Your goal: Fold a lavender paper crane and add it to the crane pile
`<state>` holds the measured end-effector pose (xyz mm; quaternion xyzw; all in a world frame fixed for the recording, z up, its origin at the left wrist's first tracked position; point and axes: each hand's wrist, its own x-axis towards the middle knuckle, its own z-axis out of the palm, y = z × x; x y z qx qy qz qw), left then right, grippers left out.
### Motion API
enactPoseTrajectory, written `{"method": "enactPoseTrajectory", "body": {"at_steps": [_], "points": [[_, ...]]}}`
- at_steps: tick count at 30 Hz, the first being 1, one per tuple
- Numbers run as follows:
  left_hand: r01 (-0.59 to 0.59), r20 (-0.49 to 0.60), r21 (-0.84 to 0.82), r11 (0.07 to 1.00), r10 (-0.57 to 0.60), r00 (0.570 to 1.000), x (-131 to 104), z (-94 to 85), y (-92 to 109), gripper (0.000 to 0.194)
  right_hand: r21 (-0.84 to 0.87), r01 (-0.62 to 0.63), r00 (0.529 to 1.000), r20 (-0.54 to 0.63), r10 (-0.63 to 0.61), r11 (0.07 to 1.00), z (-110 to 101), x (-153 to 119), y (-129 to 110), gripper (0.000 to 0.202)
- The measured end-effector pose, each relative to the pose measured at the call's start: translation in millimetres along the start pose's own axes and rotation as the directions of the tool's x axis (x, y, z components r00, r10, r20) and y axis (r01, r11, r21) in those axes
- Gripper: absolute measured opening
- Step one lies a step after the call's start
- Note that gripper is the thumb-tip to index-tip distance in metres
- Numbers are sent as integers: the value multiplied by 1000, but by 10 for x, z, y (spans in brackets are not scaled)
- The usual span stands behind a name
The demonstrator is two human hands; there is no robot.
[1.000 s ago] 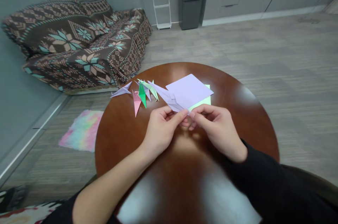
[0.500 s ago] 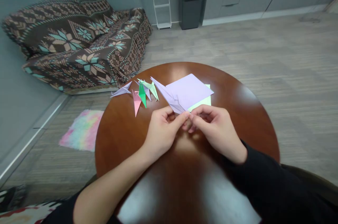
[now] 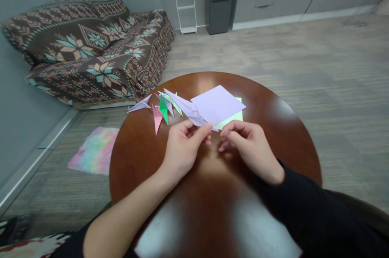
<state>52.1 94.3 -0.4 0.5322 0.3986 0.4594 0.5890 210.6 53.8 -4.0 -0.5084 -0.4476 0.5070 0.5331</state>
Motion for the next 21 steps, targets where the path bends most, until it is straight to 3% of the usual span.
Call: {"method": "enactPoseTrajectory", "body": {"at_steps": [4,7,12,18,21], "points": [[27,73,-17,999,-25,997,-33,47,13,24,53,94,992,74,-98,994,18,4,-32,10],[50,97,-73,996,-42,994,-38,51,8,21,59,128,989,67,-132,990,45,-3,-43,9],[47,46,-138,989,-41,998,-7,9,5,16,-45,132,991,-32,-134,990,55,-17,-21,10],[72,109,-147,986,-57,992,-15,11,17,11,52,126,989,72,-129,991,80,-23,-13,13],[99,115,-156,983,-82,990,-18,26,9,15,56,129,990,45,-132,990,81,-23,-5,18]]}}
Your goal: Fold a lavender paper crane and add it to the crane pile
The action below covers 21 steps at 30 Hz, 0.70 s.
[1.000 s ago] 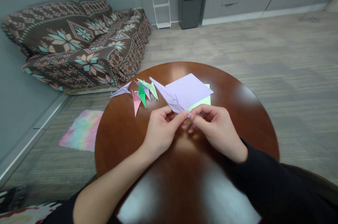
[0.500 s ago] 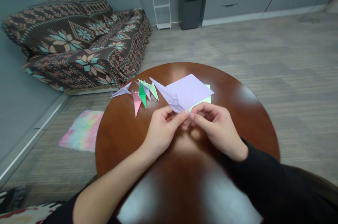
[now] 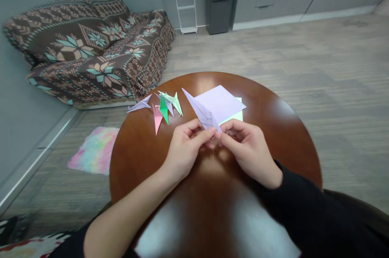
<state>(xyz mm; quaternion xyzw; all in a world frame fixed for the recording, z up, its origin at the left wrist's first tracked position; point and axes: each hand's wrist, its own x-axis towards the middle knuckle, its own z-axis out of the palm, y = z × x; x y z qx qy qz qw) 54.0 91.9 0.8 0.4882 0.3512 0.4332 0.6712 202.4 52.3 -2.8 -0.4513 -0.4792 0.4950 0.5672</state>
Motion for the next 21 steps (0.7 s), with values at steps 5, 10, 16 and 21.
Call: {"method": "enactPoseTrajectory", "body": {"at_steps": [5,10,16,21], "points": [[-30,-98,-12,999,29,995,33,-24,-15,18,-64,-26,998,-50,23,998,-26,1,15,21],[-69,-56,38,997,71,996,34,-47,-20,15,-33,-44,999,-13,44,998,-29,15,9,14],[-62,1,65,996,62,998,10,-54,-35,16,54,-46,999,-11,46,998,-44,28,6,13],[-44,-6,-13,999,44,999,4,-20,-16,19,196,-169,986,32,166,966,-52,52,46,20]]}}
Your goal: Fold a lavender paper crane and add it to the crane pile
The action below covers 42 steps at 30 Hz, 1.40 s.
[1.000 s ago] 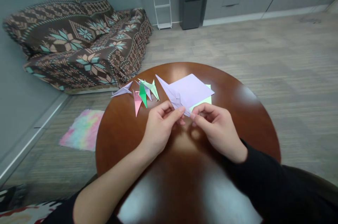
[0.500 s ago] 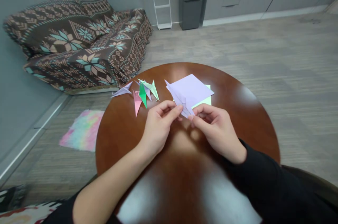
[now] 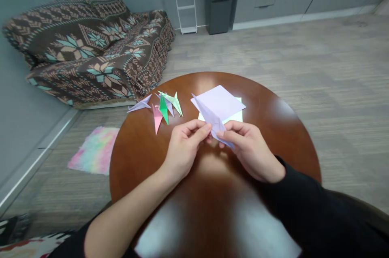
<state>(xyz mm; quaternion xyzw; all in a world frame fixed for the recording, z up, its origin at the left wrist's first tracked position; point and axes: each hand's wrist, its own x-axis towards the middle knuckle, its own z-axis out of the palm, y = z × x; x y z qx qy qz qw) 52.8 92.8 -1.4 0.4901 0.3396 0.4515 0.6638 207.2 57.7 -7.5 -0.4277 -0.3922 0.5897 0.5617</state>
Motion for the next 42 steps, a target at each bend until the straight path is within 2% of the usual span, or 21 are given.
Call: {"method": "enactPoseTrajectory", "body": {"at_steps": [4,11,17,21,26,29,35,39,42], "points": [[36,18,-48,998,-35,999,-7,38,15,14,-3,62,996,-64,-62,998,44,-9,28,21],[92,-5,-121,988,-94,996,-19,52,11,13,13,81,994,-75,-80,997,120,-47,35,24],[108,-53,-172,979,-119,991,-3,70,55,26,-18,67,995,-67,-68,998,122,-54,35,23],[50,-5,-102,993,-51,999,3,44,38,23,-16,84,994,-72,-85,996,117,-45,41,22],[-41,3,217,975,41,999,-20,43,62,21,-74,108,991,-74,-114,991,114,-47,37,24],[-62,-6,305,950,67,998,-31,64,94,26,-110,122,988,-79,-131,986,111,-44,37,23],[-100,-67,336,937,129,989,-23,32,57,25,-125,79,994,-67,-88,989,93,-11,47,14],[-112,-111,261,959,145,983,16,-35,17,24,-150,23,991,-124,-42,988,58,1,84,15],[-108,-145,207,972,139,980,53,-77,0,23,-198,21,991,-124,-47,980,28,1,111,18]]}}
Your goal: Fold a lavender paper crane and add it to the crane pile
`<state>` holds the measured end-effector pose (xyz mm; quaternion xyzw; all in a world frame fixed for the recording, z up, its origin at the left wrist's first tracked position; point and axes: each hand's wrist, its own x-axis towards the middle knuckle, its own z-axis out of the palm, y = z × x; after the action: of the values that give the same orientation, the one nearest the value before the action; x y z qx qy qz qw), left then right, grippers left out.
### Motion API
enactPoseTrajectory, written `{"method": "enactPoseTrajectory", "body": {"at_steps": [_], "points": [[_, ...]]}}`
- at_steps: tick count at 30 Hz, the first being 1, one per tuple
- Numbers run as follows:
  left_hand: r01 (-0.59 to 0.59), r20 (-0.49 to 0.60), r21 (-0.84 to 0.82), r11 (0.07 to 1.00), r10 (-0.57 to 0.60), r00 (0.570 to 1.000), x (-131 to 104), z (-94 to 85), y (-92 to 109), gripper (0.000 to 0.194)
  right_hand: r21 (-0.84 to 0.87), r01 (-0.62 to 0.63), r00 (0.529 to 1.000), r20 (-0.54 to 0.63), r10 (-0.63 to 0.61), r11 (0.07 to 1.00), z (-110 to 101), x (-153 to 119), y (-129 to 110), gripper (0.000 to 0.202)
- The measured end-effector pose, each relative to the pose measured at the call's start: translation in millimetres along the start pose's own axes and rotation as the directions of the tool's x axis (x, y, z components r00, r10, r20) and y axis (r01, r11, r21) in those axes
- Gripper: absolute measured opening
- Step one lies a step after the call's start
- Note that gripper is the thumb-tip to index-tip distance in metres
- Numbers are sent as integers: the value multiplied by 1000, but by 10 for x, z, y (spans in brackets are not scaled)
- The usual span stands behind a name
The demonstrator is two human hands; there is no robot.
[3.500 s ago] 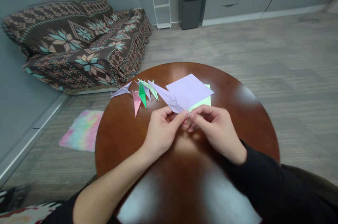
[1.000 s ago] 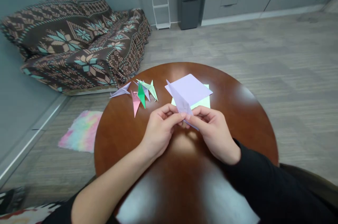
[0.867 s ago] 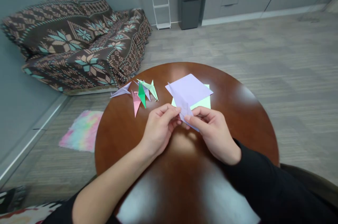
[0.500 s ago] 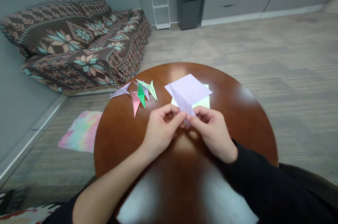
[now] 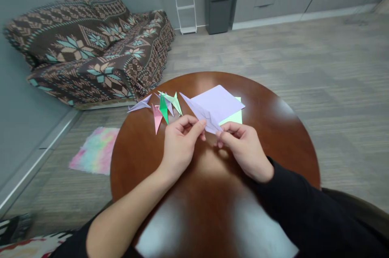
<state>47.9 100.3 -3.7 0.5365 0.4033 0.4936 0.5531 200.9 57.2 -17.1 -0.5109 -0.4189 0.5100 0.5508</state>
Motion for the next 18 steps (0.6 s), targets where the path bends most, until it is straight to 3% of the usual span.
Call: {"method": "enactPoseTrajectory", "body": {"at_steps": [3,6,8,10,12,15,18], "points": [[19,-45,-38,999,-21,999,22,-1,-13,27,-83,139,989,-40,-143,987,-10,-9,-2,18],[105,-17,-109,989,-107,994,16,32,-2,31,-287,396,910,-5,-415,872,-10,-26,-23,38],[192,66,-183,964,-183,981,2,59,20,32,-411,516,841,79,-535,751,-14,-36,-27,23],[247,135,-250,936,-219,966,-12,77,45,29,-457,551,811,95,-577,699,-24,-42,-26,6],[273,157,-297,915,-235,959,-24,84,65,26,-405,504,837,12,-547,763,-34,-42,-33,2],[298,164,-347,889,-255,953,-36,90,77,26,-146,351,927,-85,-365,925,-35,-27,-76,13],[304,228,-360,882,-232,946,-42,103,73,30,89,178,984,-13,-177,980,-21,-5,-126,28]]}}
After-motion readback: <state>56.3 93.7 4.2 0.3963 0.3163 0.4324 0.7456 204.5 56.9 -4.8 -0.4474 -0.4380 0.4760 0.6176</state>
